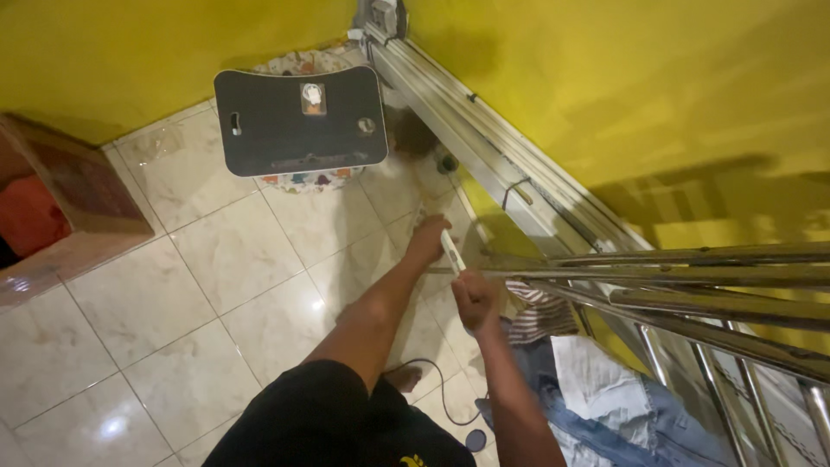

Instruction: The person sweeps a tiled floor with a traditional broom, gathering scattered debris into a pile. The person moves around the room to collect the dirt and then uses a dustpan to scoop the debris.

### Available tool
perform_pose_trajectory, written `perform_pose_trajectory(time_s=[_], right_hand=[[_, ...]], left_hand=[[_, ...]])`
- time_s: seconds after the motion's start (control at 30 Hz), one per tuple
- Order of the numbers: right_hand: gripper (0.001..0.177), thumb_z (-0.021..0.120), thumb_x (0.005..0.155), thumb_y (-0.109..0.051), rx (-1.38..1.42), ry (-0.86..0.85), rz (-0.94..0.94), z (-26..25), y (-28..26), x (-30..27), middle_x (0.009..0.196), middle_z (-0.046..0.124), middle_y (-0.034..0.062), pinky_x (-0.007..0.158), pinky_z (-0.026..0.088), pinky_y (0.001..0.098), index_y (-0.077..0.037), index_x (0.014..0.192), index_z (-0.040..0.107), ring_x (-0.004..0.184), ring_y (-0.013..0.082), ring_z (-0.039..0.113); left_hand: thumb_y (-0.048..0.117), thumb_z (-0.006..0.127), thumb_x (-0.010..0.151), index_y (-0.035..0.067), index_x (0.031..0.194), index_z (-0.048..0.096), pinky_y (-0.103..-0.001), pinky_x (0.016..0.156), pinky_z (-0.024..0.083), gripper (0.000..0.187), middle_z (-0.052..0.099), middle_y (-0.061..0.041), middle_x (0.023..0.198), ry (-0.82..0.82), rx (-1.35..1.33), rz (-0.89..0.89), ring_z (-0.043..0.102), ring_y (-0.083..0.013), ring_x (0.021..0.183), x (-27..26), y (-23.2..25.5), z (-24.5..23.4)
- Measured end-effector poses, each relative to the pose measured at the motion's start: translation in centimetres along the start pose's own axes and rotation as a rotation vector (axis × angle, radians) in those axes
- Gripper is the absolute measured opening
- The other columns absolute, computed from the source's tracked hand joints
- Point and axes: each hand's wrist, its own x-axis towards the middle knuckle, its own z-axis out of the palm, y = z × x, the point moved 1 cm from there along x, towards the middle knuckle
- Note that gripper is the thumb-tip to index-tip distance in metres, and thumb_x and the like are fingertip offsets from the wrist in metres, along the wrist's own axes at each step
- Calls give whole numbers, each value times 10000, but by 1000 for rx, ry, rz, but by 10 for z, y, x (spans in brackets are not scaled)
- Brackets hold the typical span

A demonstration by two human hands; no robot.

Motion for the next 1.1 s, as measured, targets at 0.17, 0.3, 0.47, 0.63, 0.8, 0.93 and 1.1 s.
perform_pose_trajectory(time_s=[0.17,0.3,0.47,0.63,0.8,0.93,1.1], right_hand=[[419,632,1015,-104,31,173,364,0,2,-34,576,445,55,511,318,328,-14,640,469,539,133,408],[417,589,1040,-139,118,317,504,-18,-37,-41,607,522,1,514,334,285,-21,644,525,585,69,433],[430,498,1084,-155,295,411,498,-39,-80,-39,668,558,6,551,344,255,-33,678,567,607,65,446],[457,547,1102,-144,536,507,577,-52,-87,-43,644,528,42,582,399,271,-30,661,515,579,99,430],[230,523,955,-74,550,510,600,-69,-116,-41,699,608,97,566,396,272,-11,744,592,598,132,482],[323,520,1005,-278,534,551,551,-112,-158,-36,859,717,156,643,501,312,-19,871,658,752,243,675],[459,609,1137,-362,466,490,-10,-138,-211,-40,805,656,198,744,625,448,0,859,569,696,278,669]], left_hand=[[267,782,751,112,802,689,-495,765,542,188,710,-139,949,-316,43,15,668,-380,975,-16,1,7],[319,765,742,109,715,695,-507,722,545,223,702,-171,850,-511,117,141,681,-404,863,-21,8,5],[379,732,802,118,772,718,-509,726,539,263,719,-165,831,-719,74,206,693,-405,836,-42,21,-15],[418,736,800,117,811,718,-498,701,535,302,714,-163,836,-743,2,119,694,-401,821,-79,29,-38],[375,788,806,116,757,683,-489,701,523,284,700,-146,791,-560,-52,114,688,-383,809,-116,45,-52],[311,825,778,126,753,651,-495,685,508,255,670,-124,756,-301,-90,239,664,-369,759,-111,92,-65],[254,782,764,139,850,670,-461,714,538,182,681,-109,808,-268,-241,354,679,-348,788,-80,148,-74]])
